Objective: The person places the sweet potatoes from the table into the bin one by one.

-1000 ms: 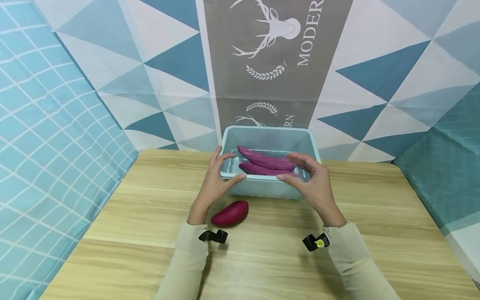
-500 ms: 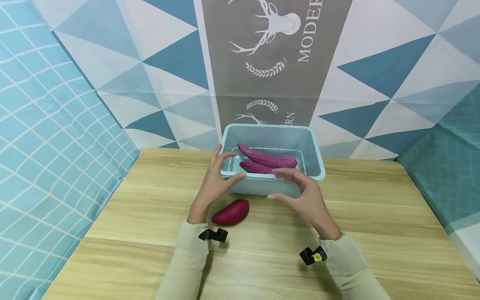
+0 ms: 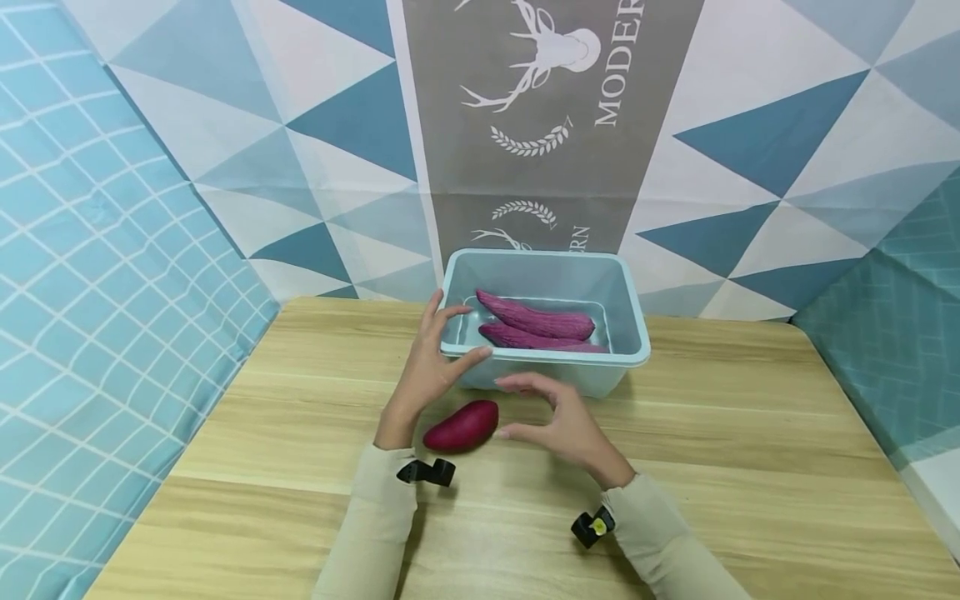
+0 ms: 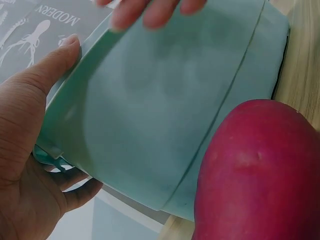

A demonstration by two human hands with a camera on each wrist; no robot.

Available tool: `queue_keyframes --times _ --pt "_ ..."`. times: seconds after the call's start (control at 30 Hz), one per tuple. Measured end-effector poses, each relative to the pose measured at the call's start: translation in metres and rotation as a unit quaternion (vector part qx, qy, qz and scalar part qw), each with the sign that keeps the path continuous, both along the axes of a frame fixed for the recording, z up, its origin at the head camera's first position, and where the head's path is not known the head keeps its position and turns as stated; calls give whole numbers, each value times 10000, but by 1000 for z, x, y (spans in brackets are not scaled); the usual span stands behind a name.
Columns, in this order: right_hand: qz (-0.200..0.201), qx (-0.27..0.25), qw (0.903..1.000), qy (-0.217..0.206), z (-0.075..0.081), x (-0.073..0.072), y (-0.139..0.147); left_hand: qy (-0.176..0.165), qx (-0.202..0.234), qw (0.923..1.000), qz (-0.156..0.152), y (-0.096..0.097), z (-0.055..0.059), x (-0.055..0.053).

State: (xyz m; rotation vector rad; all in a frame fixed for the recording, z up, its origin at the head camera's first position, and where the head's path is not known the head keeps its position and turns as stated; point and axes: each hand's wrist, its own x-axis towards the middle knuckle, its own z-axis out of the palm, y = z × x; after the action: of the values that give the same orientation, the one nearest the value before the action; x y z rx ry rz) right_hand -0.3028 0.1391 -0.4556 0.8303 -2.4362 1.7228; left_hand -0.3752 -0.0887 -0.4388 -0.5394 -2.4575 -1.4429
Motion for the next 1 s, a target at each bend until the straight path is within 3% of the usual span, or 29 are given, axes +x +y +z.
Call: queue_keyframes --times 0.5,1.0 --pt "420 178 9983 -356 -27 -29 -34 73 -78 9998 -144 -4 -2 -2" --pt "681 655 9936 -626 -41 -43 -41 -34 -100 9999 -49 -2 0 0"
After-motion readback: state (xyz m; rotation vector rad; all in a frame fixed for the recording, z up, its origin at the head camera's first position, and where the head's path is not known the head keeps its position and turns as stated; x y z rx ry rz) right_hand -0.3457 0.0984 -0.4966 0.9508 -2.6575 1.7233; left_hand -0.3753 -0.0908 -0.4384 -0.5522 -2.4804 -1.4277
